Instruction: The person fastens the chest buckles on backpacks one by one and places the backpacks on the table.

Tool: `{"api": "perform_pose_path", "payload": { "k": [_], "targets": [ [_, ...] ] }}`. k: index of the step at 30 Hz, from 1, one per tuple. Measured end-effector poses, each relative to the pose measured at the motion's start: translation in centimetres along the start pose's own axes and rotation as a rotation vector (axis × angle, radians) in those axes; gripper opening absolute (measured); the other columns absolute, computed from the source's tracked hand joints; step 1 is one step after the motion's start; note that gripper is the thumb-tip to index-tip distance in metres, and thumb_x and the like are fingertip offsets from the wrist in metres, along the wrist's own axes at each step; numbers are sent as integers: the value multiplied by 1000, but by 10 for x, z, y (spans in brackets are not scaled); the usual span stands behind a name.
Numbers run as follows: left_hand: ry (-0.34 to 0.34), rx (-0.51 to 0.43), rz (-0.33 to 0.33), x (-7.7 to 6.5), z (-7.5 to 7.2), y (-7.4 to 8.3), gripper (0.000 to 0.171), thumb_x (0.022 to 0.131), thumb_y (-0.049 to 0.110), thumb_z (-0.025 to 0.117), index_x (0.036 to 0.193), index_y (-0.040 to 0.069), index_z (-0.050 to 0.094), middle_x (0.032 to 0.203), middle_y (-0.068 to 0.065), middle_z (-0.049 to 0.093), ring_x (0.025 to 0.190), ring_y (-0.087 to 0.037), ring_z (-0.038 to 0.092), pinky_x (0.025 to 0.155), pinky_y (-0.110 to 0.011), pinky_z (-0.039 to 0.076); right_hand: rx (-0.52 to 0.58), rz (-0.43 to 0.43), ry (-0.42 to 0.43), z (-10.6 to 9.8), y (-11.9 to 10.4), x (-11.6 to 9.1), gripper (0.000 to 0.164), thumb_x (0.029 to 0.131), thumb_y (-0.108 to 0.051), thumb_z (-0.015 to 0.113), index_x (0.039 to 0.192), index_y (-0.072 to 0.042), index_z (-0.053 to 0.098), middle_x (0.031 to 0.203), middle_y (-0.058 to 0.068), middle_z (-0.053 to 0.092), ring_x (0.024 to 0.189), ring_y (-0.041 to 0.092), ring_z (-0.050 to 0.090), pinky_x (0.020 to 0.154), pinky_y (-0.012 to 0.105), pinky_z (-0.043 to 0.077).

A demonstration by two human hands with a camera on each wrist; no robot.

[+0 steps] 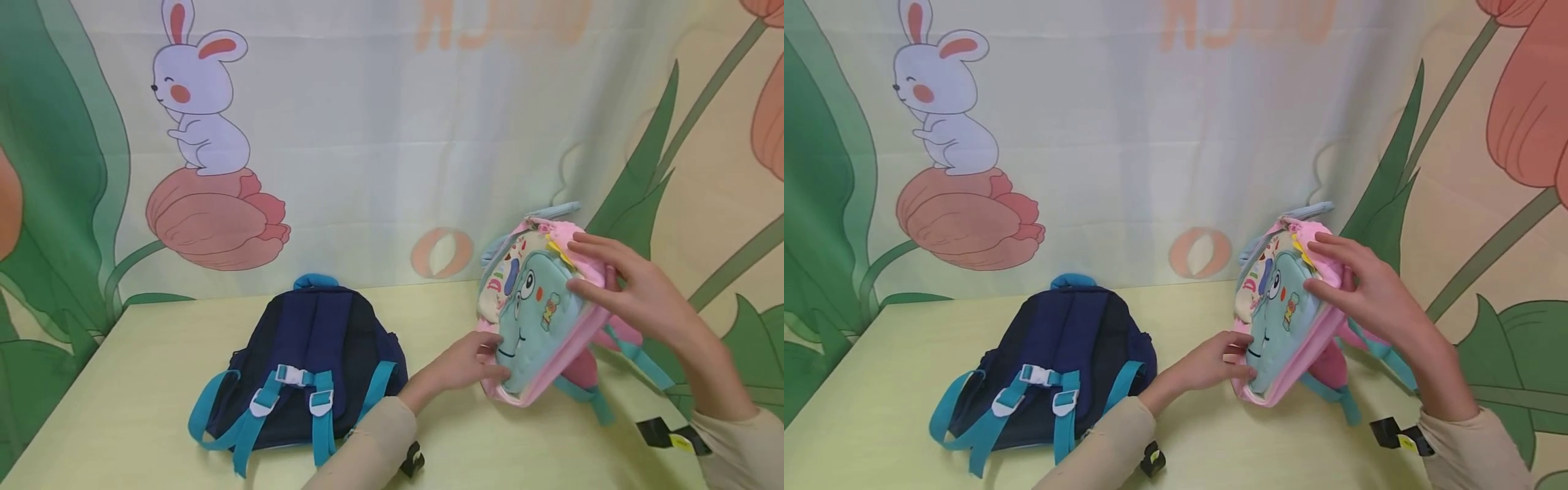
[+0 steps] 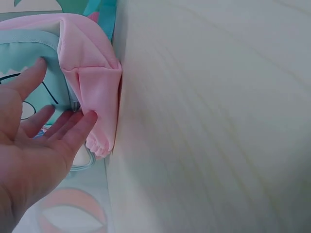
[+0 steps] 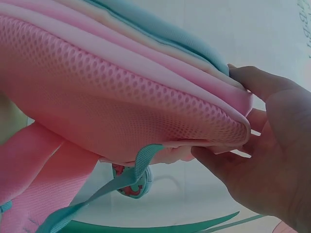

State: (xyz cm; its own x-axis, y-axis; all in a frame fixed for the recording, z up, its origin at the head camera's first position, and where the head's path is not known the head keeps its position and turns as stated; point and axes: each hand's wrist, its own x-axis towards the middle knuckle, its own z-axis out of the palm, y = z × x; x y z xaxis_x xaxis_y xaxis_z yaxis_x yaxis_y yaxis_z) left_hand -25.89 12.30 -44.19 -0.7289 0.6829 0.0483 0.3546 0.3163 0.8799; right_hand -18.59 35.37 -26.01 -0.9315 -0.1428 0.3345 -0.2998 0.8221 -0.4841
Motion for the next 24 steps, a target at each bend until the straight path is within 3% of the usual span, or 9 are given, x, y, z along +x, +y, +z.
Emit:
{"api": "perform_pose_path", "payload": {
  "k": [10,16,24],
  "targets": [
    [-7,-37,-1,2,2,-3,63,86,25,77,140,4,53,137,-4,59,123,-15,58,103,-24,45,-3,-10,-18,4,-9,4,68,87,-33,77,148,-21,48,160,6,34,144,43,30,101,71,33],
    [-24,-108,38,8,10,-5,62,88,24,76,141,4,51,139,-3,58,123,-11,57,104,-24,44,-4,-41,-21,4,-15,7,67,87,-32,78,146,-20,50,160,6,35,143,43,31,101,69,31],
    [-28,-222,19,9,23,-2,61,87,20,75,142,7,51,141,0,56,127,-12,55,103,-22,44,-6,-83,-38,9,-23,12,66,86,-28,78,146,-16,51,158,12,36,142,43,32,101,68,33]
  ]
}}
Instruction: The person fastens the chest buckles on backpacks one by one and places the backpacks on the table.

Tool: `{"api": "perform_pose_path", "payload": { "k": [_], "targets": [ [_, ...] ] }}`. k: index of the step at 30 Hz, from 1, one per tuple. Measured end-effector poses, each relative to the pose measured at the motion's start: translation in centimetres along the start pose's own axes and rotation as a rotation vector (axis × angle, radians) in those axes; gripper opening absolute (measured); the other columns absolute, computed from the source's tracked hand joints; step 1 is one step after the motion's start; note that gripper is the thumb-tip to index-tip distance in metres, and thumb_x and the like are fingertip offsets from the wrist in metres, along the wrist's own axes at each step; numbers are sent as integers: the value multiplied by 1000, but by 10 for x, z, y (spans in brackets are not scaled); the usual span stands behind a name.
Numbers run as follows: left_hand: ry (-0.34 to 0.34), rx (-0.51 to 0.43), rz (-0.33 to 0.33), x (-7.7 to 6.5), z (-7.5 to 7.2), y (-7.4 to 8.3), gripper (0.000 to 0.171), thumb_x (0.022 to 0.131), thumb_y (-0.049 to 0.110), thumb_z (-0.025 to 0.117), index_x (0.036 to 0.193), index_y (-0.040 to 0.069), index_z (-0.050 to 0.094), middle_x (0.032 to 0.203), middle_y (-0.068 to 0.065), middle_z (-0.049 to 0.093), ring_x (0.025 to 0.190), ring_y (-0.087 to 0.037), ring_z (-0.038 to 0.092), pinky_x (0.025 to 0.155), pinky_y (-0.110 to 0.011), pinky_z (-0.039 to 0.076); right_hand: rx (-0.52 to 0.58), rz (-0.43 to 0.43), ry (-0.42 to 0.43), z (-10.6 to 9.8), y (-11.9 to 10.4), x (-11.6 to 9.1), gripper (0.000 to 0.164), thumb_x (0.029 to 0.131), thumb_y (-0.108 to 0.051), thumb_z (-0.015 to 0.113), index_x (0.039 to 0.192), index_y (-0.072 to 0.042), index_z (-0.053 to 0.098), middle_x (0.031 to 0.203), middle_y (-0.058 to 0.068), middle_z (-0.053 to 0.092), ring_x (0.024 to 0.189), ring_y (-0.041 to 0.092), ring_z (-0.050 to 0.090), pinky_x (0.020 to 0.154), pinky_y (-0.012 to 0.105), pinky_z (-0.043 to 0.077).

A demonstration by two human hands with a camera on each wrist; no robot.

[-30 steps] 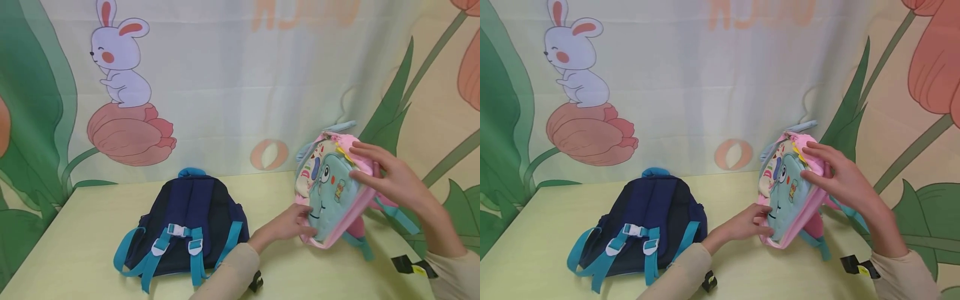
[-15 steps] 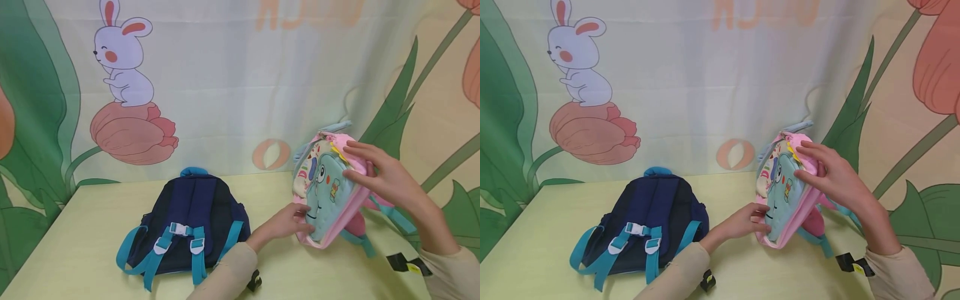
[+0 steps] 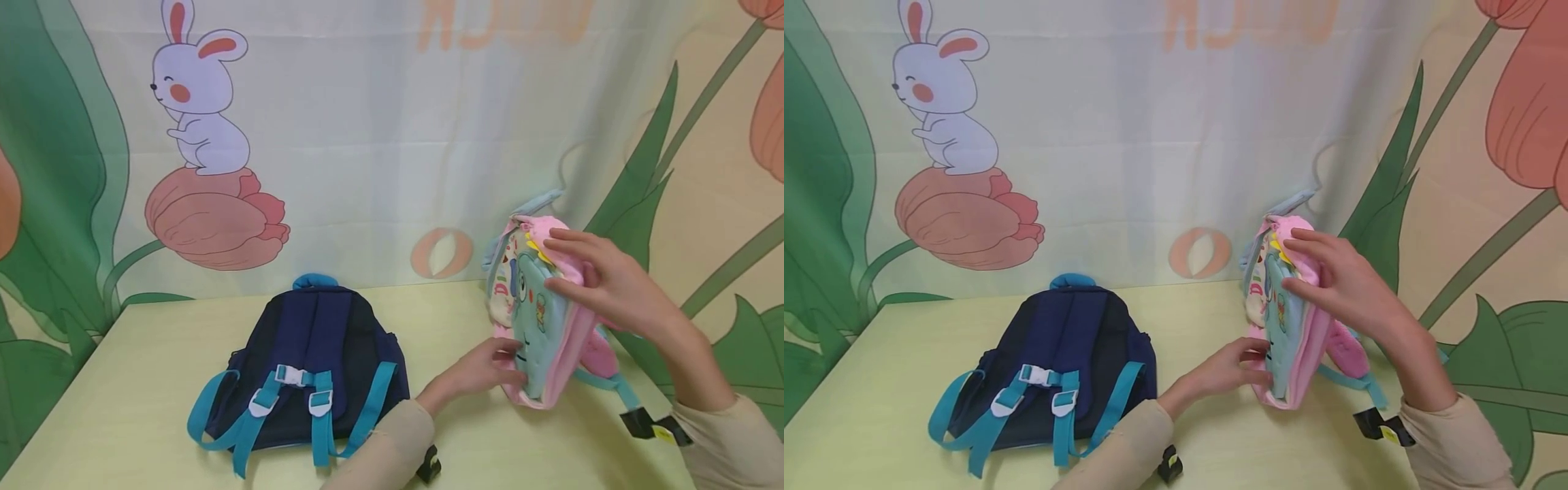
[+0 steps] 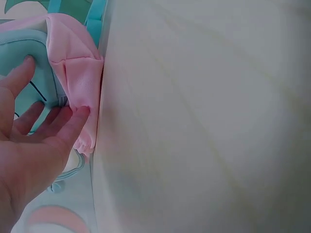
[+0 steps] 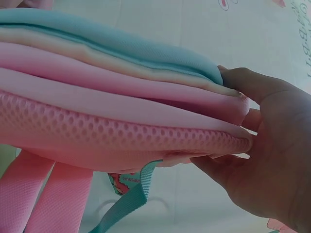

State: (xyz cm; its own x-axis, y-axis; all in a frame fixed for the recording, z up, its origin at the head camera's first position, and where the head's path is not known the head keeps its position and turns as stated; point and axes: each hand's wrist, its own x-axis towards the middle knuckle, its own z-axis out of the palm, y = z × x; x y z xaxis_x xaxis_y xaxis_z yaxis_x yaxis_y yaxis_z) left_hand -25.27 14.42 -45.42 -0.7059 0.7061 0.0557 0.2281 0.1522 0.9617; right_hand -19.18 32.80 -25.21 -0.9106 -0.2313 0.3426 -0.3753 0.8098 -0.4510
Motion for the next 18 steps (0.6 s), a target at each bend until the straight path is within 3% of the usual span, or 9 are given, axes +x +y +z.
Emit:
{"api": "perform_pose_path", "payload": {
  "k": [4,9,13,18],
  "targets": [
    [-8,-3,-14,-5,-2,2,62,87,23,74,143,10,51,143,2,55,128,-11,54,101,-21,45,-6,-33,1,5,-5,3,65,87,-26,78,144,-14,52,156,13,39,140,42,34,100,66,37],
    [-4,38,-40,-15,-14,8,62,89,27,72,145,12,49,144,0,54,129,-19,55,93,-20,49,-10,-71,9,9,-12,6,64,86,-26,78,143,-14,53,154,12,41,139,41,36,101,65,35],
    [79,64,-46,-21,-25,19,58,92,30,71,143,15,50,145,1,53,127,-23,57,87,-21,52,-16,-68,10,11,-15,7,64,86,-27,78,144,-15,53,154,11,41,137,40,38,99,64,37],
    [213,44,-7,-30,-41,37,50,94,33,68,140,19,53,140,3,54,119,-18,61,85,-25,54,-20,-70,18,15,-16,7,64,86,-28,78,144,-15,53,152,11,43,138,39,38,100,65,37]
  ]
}}
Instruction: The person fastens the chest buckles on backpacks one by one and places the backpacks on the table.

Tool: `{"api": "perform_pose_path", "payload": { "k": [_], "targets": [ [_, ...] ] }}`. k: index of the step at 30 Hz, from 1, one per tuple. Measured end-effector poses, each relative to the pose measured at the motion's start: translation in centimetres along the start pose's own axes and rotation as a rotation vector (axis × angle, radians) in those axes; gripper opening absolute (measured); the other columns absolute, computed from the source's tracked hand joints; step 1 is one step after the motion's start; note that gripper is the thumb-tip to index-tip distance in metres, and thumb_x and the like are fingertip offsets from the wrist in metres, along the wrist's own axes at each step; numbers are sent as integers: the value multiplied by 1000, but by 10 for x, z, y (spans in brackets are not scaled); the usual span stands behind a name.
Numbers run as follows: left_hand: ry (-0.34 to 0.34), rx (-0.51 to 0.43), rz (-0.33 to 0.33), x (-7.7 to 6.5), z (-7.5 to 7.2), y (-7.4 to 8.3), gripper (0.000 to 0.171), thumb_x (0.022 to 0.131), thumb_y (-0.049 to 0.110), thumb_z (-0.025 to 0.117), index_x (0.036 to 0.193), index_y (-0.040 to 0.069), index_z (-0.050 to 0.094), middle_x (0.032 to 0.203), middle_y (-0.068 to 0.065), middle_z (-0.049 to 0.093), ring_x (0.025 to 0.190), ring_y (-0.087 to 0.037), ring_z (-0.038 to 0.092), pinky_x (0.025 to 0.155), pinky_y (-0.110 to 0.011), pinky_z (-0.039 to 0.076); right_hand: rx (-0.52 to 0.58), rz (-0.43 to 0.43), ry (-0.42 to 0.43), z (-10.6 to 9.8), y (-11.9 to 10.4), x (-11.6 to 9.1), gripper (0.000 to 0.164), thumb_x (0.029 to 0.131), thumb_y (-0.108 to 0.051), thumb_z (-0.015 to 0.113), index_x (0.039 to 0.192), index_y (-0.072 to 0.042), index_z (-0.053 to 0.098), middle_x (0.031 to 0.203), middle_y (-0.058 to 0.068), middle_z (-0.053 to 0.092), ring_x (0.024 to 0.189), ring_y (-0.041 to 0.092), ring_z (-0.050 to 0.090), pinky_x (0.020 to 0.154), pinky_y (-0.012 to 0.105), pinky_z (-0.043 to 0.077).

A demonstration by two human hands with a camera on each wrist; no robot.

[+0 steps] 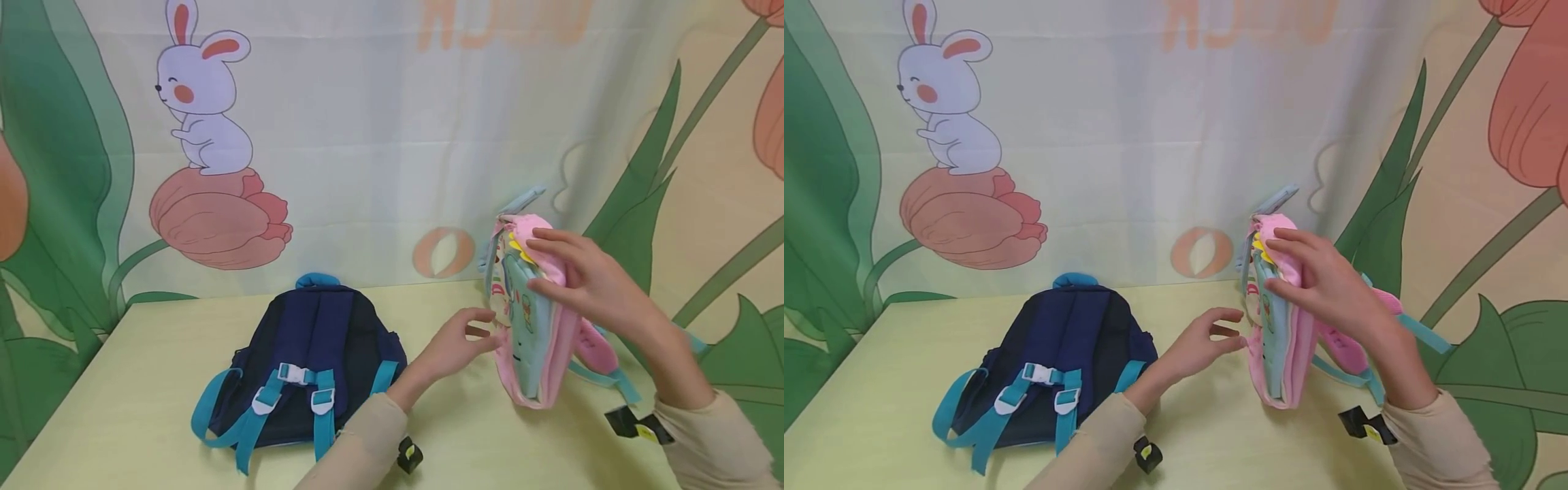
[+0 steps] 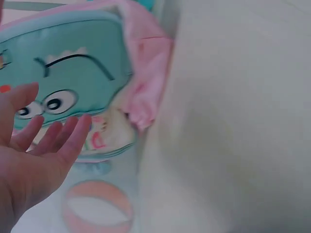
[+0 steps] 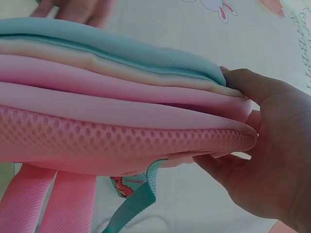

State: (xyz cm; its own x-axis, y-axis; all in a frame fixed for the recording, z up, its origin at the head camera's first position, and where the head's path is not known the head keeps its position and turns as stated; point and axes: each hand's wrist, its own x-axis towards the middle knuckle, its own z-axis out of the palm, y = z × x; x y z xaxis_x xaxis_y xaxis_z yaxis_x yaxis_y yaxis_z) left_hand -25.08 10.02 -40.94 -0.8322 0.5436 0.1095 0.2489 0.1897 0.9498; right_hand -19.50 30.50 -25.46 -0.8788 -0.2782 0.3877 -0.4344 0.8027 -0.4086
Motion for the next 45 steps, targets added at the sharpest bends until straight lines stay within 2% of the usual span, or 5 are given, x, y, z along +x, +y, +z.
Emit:
{"api": "perform_pose_path", "payload": {
  "k": [6,16,31,41,45],
  "targets": [
    [79,-60,81,-6,-23,19,45,96,28,67,137,18,55,136,2,57,114,-16,62,85,-29,55,3,-26,11,5,0,2,64,86,-27,78,143,-13,53,151,10,43,139,39,38,101,66,37],
    [94,-67,115,-13,-48,33,42,96,27,67,136,20,56,132,0,59,117,-22,62,86,-32,54,23,-54,32,13,-4,3,64,88,-28,77,145,-16,51,153,8,42,137,41,42,95,66,44],
    [103,-4,147,-13,-78,58,45,96,26,66,138,18,53,134,-1,58,113,-21,63,88,-38,56,117,-68,106,30,0,3,62,87,-24,77,142,-11,51,152,3,43,140,31,40,106,57,40],
    [70,0,157,-16,-85,62,46,97,27,65,140,16,51,135,-4,57,110,-21,63,87,-35,57,158,-123,181,49,-6,5,60,84,-16,80,137,-11,53,144,6,49,129,26,48,98,7,35],
    [60,-9,163,-16,-87,62,46,98,27,64,140,15,50,136,-8,58,107,-21,64,87,-37,57,180,-136,197,57,-11,5,59,83,-14,81,135,-11,53,141,7,50,125,26,50,94,3,35]
  ]
}}
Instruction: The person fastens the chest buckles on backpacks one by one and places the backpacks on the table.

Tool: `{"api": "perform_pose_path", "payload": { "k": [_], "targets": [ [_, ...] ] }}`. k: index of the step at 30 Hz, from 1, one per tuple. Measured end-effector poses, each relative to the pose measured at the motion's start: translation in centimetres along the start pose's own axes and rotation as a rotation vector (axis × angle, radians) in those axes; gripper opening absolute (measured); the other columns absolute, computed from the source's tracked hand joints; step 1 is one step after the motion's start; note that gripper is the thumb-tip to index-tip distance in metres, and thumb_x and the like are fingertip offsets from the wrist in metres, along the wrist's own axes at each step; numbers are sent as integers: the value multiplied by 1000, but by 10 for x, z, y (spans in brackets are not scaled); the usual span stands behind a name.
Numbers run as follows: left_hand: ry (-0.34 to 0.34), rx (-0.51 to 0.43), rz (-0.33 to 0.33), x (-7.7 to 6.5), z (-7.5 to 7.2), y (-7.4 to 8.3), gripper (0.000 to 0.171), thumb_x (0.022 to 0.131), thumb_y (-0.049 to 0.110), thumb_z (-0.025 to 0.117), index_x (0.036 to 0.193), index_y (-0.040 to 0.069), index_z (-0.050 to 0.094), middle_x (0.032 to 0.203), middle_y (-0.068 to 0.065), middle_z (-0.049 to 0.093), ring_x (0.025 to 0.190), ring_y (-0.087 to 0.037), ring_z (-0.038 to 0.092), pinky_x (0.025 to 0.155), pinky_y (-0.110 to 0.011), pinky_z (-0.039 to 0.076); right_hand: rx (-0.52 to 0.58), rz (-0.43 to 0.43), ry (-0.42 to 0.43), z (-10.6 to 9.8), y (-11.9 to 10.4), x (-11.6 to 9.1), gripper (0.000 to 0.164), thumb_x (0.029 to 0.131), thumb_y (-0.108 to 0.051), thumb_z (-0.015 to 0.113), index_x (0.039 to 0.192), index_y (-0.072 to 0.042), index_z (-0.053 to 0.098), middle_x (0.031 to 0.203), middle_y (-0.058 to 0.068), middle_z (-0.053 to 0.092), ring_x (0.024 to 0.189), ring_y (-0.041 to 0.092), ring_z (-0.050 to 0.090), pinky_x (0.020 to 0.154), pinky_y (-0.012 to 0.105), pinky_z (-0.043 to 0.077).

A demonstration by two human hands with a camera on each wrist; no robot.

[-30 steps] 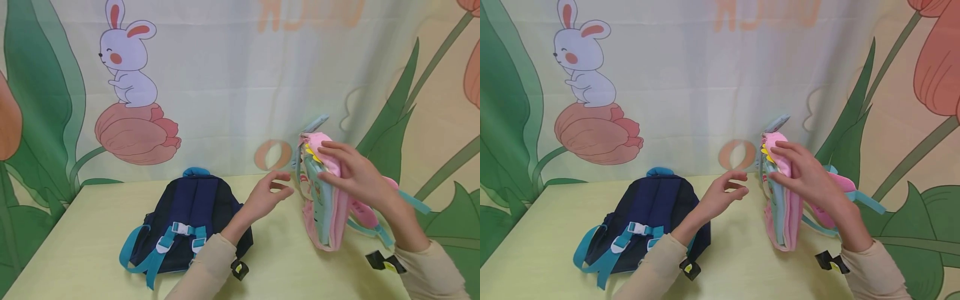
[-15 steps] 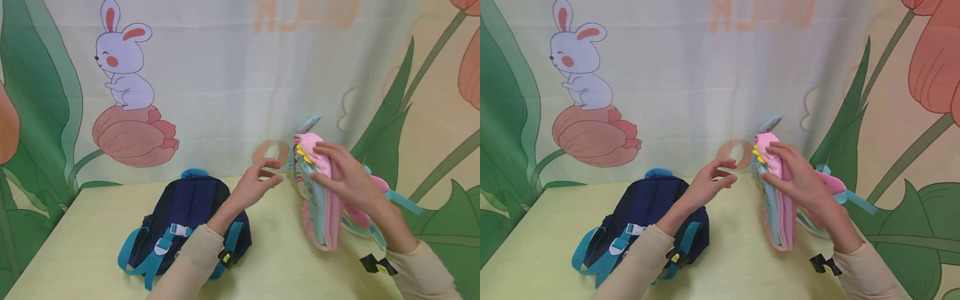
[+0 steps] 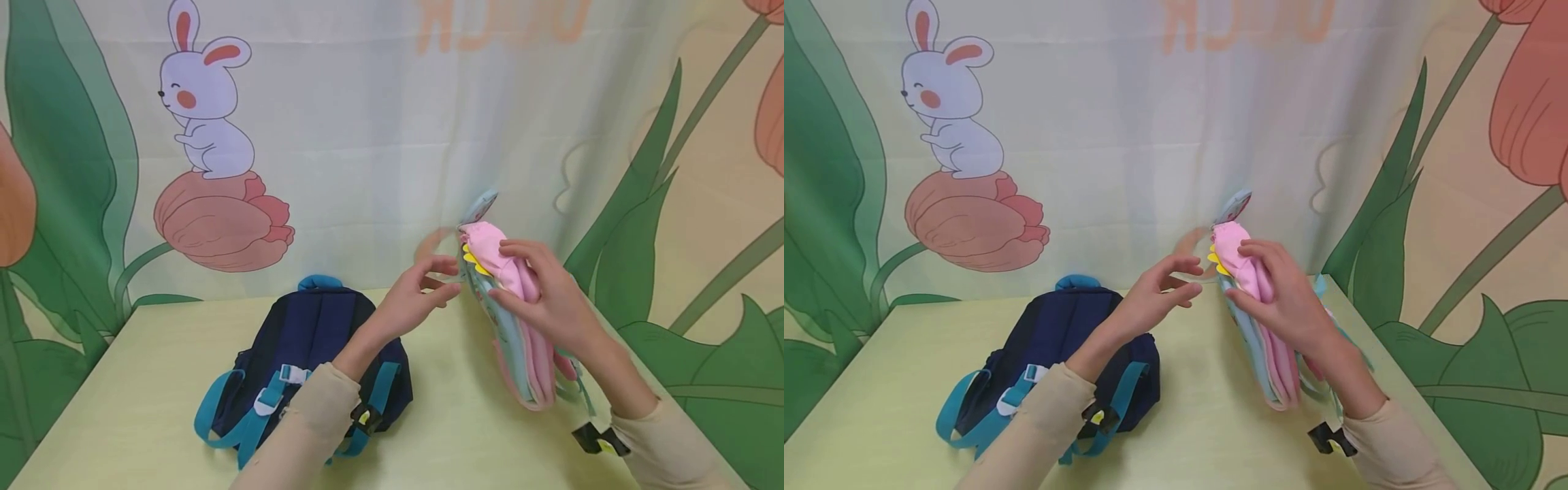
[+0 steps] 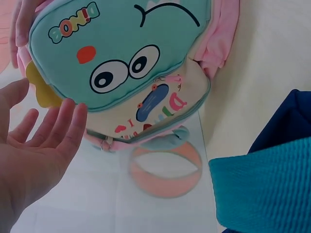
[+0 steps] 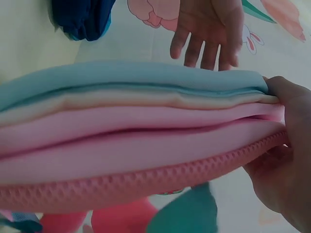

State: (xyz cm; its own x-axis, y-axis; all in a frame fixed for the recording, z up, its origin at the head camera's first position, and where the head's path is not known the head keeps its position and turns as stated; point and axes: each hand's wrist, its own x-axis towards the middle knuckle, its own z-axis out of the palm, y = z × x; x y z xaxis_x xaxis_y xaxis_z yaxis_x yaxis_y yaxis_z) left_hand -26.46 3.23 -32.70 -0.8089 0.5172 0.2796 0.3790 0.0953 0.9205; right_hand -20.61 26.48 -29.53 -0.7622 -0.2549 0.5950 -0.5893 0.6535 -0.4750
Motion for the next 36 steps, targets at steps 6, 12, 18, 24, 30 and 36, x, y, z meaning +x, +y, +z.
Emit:
{"api": "perform_pose_path", "payload": {
  "k": [6,12,18,24,30,36],
  "targets": [
    [2,-6,19,-3,-1,2,46,98,27,63,141,19,49,129,-8,58,103,-21,66,86,-35,58,34,-73,-22,13,-6,-1,57,81,-11,82,131,-9,56,138,6,54,125,24,52,98,5,36],
    [18,-7,23,-10,-7,5,44,98,27,64,139,20,50,122,-7,60,98,-21,67,84,-37,58,67,-119,-28,25,-10,-1,58,79,-7,83,131,-9,57,137,5,56,124,22,54,101,6,36],
    [42,36,18,-18,-13,3,43,97,30,64,137,22,52,117,-6,62,93,-19,68,81,-35,57,91,-144,-77,34,-15,-4,63,78,-9,84,135,-11,56,140,5,53,124,20,53,101,8,39],
    [52,51,-4,-25,-17,-5,43,96,29,66,137,21,54,114,-8,63,91,-19,66,80,-36,57,88,-142,-160,41,-16,-10,69,79,-15,85,140,-15,52,146,3,48,128,18,50,101,10,41],
    [64,56,-61,-29,-19,-9,42,95,33,66,134,23,56,116,-4,64,93,-20,66,79,-34,57,94,-151,-218,46,-12,-15,71,80,-20,84,143,-17,49,148,1,46,133,20,46,104,16,42],
    [51,69,-102,-33,-20,-14,42,95,37,66,133,23,56,119,-4,63,100,-25,65,80,-34,57,94,-160,-259,50,-9,-19,73,81,-22,84,145,-17,48,150,0,45,139,19,40,110,17,36]
  ]
}}
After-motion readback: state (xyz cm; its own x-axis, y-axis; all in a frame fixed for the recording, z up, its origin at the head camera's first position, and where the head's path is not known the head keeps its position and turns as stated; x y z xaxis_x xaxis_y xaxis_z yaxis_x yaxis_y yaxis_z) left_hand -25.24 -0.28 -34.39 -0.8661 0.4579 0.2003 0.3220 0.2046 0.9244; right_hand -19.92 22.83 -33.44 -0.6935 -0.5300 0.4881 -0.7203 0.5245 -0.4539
